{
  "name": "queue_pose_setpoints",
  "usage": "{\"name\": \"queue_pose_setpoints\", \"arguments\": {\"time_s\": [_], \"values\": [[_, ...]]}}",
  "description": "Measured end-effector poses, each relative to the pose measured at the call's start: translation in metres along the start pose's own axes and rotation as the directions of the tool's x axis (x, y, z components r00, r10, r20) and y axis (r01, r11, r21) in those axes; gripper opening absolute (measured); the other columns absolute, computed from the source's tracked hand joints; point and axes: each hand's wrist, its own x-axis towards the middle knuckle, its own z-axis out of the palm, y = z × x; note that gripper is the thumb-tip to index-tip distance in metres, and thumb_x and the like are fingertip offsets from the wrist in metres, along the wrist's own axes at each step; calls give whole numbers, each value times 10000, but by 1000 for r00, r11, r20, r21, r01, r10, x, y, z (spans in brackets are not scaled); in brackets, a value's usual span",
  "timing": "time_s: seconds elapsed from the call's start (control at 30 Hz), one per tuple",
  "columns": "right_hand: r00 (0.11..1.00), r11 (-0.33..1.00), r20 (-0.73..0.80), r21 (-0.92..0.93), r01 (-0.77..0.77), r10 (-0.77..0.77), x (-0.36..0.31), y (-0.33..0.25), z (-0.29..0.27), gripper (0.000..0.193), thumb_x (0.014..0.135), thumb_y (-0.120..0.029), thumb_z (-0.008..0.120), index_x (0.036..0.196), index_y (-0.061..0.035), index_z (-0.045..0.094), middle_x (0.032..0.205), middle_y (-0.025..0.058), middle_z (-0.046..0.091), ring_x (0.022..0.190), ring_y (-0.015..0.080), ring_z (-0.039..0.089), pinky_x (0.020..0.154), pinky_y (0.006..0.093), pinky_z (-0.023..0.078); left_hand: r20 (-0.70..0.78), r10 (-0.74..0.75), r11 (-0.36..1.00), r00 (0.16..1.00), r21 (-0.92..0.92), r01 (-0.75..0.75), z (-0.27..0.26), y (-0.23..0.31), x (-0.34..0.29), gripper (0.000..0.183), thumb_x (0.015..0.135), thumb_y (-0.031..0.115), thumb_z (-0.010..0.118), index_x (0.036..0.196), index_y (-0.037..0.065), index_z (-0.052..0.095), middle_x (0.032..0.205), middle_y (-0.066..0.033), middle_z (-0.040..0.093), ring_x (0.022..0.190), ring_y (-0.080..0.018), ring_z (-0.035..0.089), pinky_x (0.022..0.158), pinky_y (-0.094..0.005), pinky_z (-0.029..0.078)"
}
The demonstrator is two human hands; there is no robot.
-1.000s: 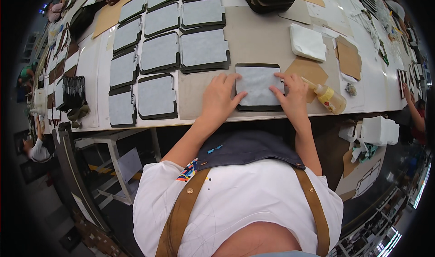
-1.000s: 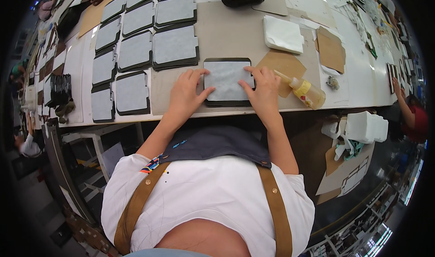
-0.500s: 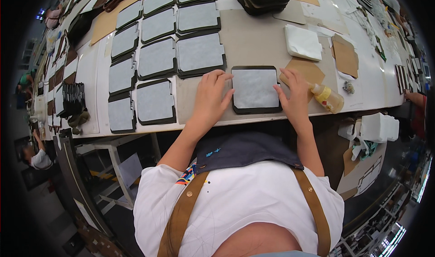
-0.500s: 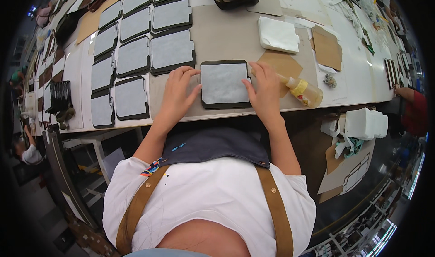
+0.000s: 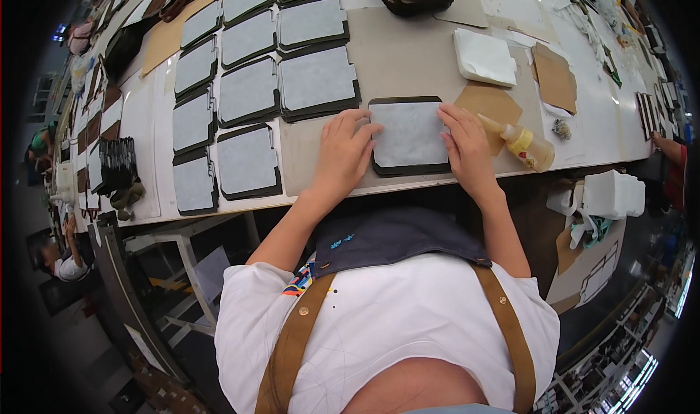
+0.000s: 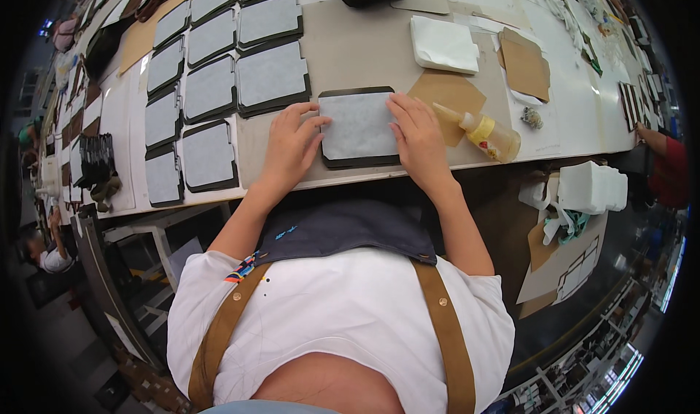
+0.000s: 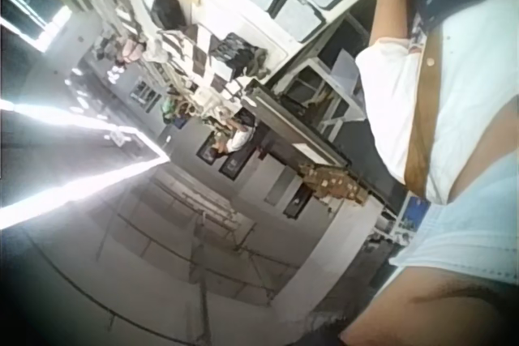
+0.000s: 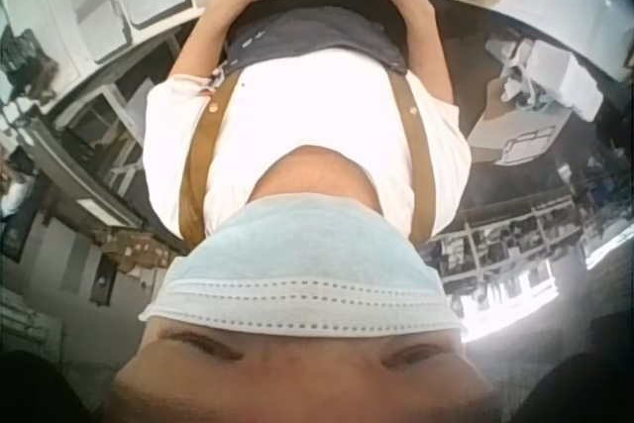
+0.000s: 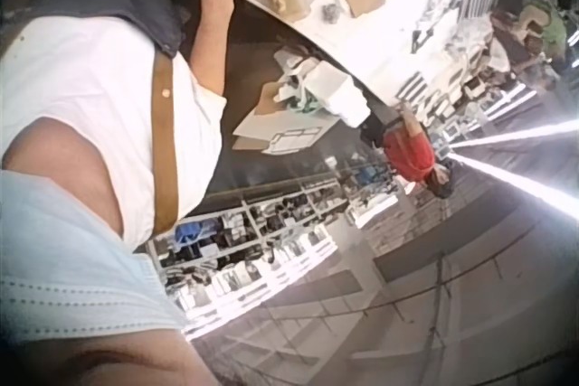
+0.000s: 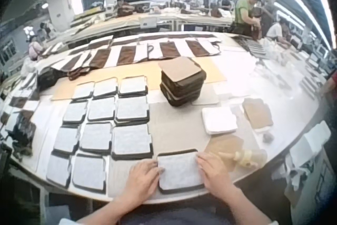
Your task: The person applies glue from a squeeze bottle onto dark square pads, then places white square inserts on top and presses them down. They repeat this process for multiple units, stacking completed assemblies on the table.
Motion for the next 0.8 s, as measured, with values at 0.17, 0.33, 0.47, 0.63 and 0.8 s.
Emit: {"name": "queue_pose_setpoints", "arguments": {"time_s": [0.17,0.33,0.47,0.63,0.8], "values": [[971,994,213,22,106,-108,-11,-28,-8,529,873,-116,685,1358,1,507,1453,126,495,1367,310,447,1156,465,326,130,191,982,973,-37,-187,-1,4,-6,366,814,30,677,1172,101,649,1245,-90,587,1184,-307,547,984,-427,424],[953,990,267,51,131,-140,-22,-28,-14,546,851,-124,711,1354,-26,522,1461,112,494,1391,287,431,1175,474,298,164,317,948,934,-38,-315,-3,-2,-13,435,805,63,699,1231,100,622,1253,-88,582,1170,-296,555,962,-419,437],[973,983,166,-64,170,-158,-19,-13,-29,438,802,-72,735,1221,-57,611,1352,89,571,1333,268,486,1172,480,305,191,296,954,936,-21,-298,-12,0,-9,463,800,80,718,1250,104,612,1255,-90,578,1155,-298,556,963,-421,434],[958,963,186,-119,242,-218,-22,-7,-36,401,746,-49,761,1127,-98,647,1313,53,598,1320,264,499,1183,508,265,175,285,958,942,-44,-282,-8,12,-3,459,804,125,745,1246,114,618,1241,-88,579,1143,-299,552,965,-422,429],[937,923,175,-192,333,-302,-18,-10,-29,333,728,-79,765,1039,-114,651,1269,34,608,1319,242,497,1205,527,199,159,273,962,949,-52,-268,1,19,-1,447,814,153,752,1240,120,621,1234,-85,580,1146,-294,546,977,-421,414]]}}
